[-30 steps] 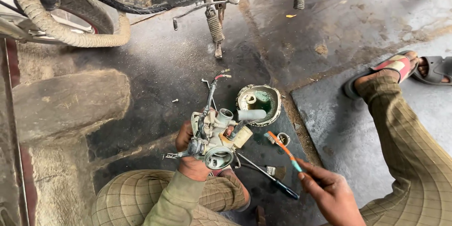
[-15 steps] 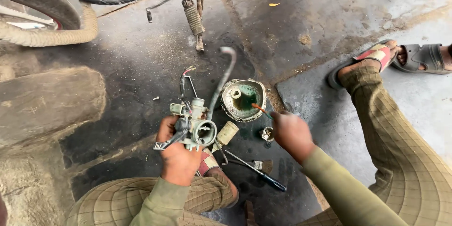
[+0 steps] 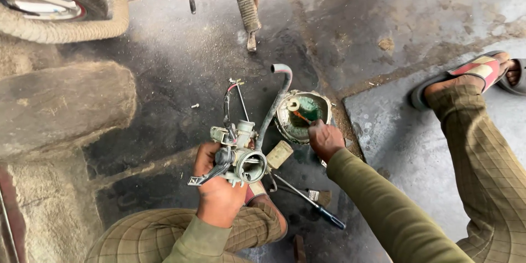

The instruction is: Dismantling, cleaning, and reassembling a motorcycle carburetor.

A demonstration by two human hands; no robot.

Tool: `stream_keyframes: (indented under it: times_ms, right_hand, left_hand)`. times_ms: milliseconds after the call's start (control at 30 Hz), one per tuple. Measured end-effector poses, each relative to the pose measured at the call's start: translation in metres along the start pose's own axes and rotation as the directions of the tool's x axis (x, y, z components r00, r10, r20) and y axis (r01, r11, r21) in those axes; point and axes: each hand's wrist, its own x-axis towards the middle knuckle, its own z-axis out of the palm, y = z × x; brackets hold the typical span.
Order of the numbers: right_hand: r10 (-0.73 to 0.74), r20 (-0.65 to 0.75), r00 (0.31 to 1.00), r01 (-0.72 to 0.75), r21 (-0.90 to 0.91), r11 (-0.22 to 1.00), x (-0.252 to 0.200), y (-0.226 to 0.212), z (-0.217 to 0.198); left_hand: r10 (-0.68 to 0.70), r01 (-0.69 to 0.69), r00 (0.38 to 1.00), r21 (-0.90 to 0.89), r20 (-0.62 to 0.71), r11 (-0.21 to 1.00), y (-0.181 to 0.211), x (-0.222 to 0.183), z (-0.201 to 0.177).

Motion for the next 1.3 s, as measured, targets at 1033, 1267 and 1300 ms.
stream_keyframes:
  times_ms: [1033,1267,1300]
  right_hand:
    - [-0.088,-0.275,0.958,0.211,0.459,0.863,-0.267,-0.147,-0.211]
    - [0.099,0.134,0.986,-0.152,0.968,0.2,-0.269,-0.16,-0.174]
    - [0.029,0.004,1.0,-0.01,0.978,0.207,-0.272,-0.16,-0.172]
  left_hand:
    - [0.085,-0.098,0.873,0.003,0.48,0.995,-0.015,-0.017,0.026]
    - [0.129,-0.369,0.876,0.474,0.465,0.8,-0.008,0.006,-0.002]
    - [0.123,-0.379,0.857,0.45,0.501,0.808,-0.011,0.006,-0.002]
